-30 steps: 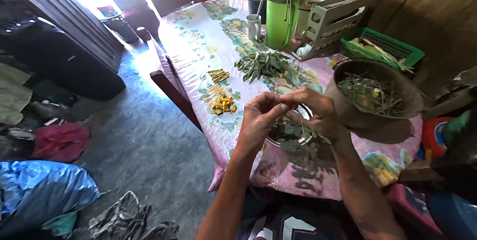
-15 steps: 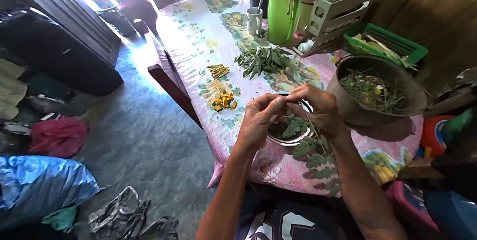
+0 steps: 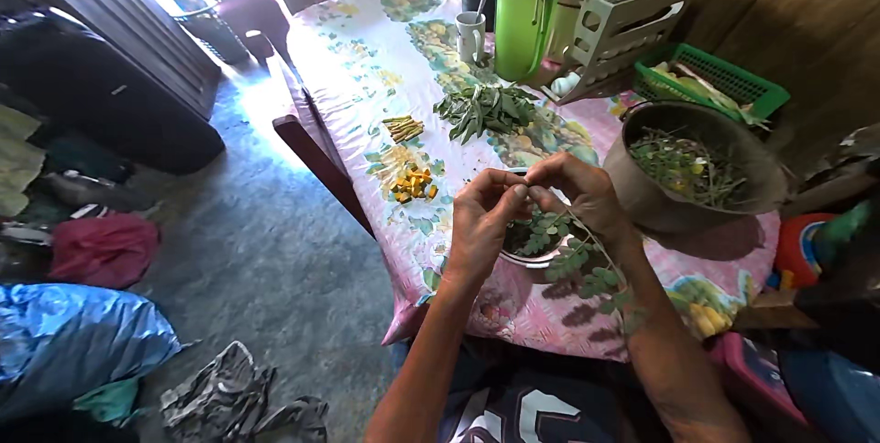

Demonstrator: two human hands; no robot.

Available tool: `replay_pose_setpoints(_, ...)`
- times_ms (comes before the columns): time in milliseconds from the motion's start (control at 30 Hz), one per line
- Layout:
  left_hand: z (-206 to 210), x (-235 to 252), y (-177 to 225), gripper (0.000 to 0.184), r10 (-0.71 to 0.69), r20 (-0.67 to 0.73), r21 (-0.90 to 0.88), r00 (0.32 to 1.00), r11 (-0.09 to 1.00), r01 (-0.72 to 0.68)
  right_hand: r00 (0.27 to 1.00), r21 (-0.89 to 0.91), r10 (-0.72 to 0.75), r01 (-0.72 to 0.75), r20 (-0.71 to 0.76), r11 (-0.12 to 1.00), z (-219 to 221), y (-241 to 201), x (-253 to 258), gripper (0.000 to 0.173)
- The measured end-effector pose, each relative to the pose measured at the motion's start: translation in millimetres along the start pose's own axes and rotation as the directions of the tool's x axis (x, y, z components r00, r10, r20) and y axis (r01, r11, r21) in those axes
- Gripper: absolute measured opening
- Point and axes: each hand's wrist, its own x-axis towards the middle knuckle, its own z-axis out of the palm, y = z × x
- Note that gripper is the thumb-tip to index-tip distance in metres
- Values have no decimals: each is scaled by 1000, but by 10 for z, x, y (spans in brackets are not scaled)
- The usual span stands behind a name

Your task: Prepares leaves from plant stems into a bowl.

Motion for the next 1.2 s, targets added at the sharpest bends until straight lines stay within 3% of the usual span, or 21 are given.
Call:
replay_pose_setpoints(267,-10,-5,-47,10,-20,-74,-63,997,998,15,999,-31,43,-43,13,999,-147,51,-84,14)
replay_pose_setpoints(467,-47,2,-39,10,-16,-94,-97,995,995,7,996,-301,-55,75,75,951,-224,275,-14,29)
replay_pose_setpoints(700,23,-1,-55,11,-23,-77,-143,997,990,12,999,-18,-13,13,-34,1000,9,-3,-2,15)
replay_pose_setpoints(1000,-4,-1,-35,10,-45,-109,-136,993,990,30,1000,-175,6,-2,22,985,-164,234,36,15)
replay_pose_setpoints(1100,18,-2,-36,10,-57,-112,-140,992,989,41,999,-217,11,-3,34,976,-90,94,39,25)
replay_pose_setpoints(1200,60,-6,-51,10,-76,-106,-130,992,990,62,999,-231,-19,25,31,973,-19,29,-9,16)
